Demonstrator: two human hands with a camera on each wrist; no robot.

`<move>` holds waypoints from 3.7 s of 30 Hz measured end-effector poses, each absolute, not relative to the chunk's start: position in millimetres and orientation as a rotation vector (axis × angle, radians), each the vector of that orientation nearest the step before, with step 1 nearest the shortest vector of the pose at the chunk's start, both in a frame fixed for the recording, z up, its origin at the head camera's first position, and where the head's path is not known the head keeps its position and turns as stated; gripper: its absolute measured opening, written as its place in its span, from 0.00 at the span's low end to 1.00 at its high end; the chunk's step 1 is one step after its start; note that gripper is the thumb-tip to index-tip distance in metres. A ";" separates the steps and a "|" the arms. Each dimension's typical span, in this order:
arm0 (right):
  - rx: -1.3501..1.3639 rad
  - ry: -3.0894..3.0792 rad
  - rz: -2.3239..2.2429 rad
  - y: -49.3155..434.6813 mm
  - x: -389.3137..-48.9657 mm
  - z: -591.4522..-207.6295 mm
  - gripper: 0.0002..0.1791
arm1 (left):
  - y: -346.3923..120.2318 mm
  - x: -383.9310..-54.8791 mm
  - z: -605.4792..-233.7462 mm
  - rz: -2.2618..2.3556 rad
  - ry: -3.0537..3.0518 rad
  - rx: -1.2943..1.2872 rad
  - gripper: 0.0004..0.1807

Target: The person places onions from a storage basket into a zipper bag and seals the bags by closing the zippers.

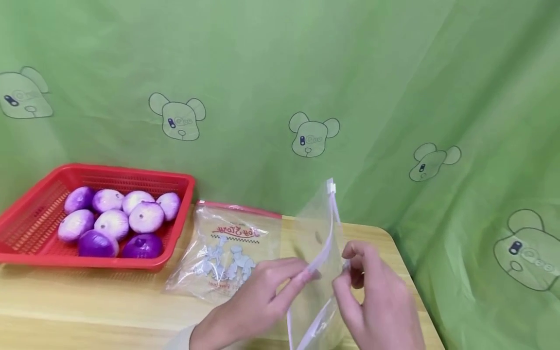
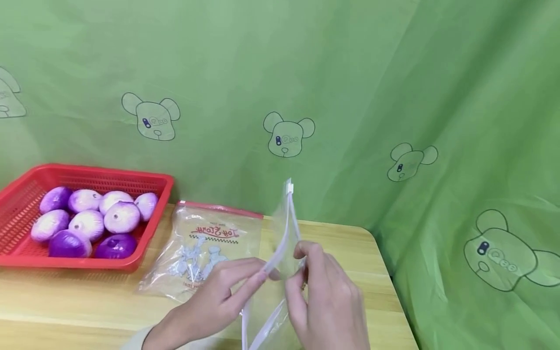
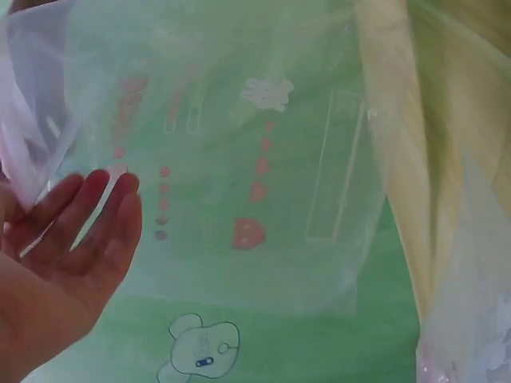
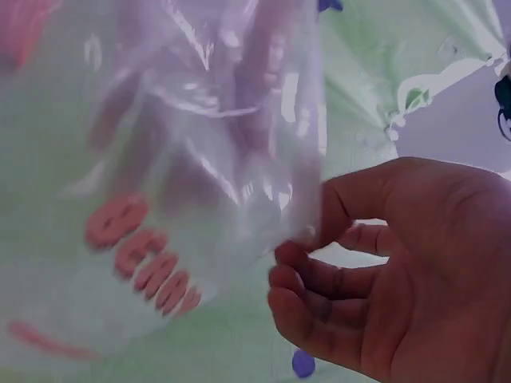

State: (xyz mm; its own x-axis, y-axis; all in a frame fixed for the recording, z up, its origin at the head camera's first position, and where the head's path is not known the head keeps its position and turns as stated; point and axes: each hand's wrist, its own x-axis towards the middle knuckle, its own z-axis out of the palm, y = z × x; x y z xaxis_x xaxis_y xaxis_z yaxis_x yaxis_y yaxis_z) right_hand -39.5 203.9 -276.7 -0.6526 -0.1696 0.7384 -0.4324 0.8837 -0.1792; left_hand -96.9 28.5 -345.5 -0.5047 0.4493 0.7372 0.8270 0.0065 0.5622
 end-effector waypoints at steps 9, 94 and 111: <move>0.318 -2.293 0.423 219.4 -54.3 -275.1 0.17 | 12.1 -116.0 -348.3 -1.646 -1.905 -0.819 0.11; 0.661 -2.833 0.673 217.4 -85.2 -301.0 0.57 | -6.6 -127.6 -361.7 -0.838 -2.921 -0.614 0.31; 0.620 -2.899 0.710 219.7 -87.6 -302.4 0.54 | -13.6 -133.0 -359.7 -0.872 -2.982 -0.610 0.30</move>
